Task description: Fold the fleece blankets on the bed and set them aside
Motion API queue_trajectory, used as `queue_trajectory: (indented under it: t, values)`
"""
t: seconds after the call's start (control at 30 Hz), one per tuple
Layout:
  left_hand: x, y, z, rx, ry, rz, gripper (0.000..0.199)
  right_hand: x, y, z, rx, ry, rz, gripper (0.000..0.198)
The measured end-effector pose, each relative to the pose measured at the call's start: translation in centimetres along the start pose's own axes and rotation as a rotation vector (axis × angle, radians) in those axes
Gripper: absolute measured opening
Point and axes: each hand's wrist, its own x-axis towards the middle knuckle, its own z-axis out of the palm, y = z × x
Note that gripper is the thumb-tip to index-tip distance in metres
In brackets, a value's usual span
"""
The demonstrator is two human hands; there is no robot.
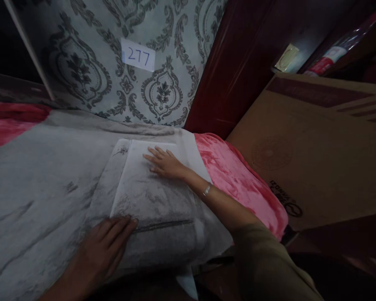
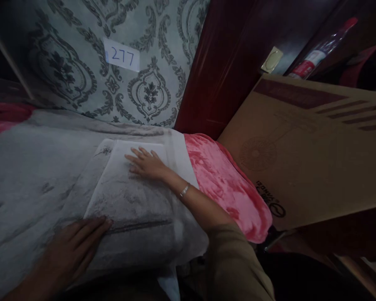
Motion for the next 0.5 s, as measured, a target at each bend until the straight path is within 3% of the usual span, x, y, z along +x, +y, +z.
queue_trajectory:
  t: [0.1, 0.2, 0.33, 0.5]
  values:
    - [1.0, 0.3, -0.3, -0.024, 0.019, -0.019, 0.04, -6.1, -2.6, 0.7, -0.011, -0.02, -0.105, 0.062]
    - [4.0, 1.8, -0.6, -0.061, 0.059, -0.01, 0.039, -9.5, -4.4, 1.5, -0.013, -0.029, -0.16, 0.059]
    - [6.8, 4.7, 0.9, -0.08, -0.013, 0.038, 0.034, -9.6, -4.6, 2.4, -0.052, -0.024, -0.191, 0.055]
    - [5.1, 5.8, 3.6, 0.009, -0.109, 0.031, 0.04, -7.2, -2.1, 2.7, -0.039, -0.004, -0.182, 0.06]
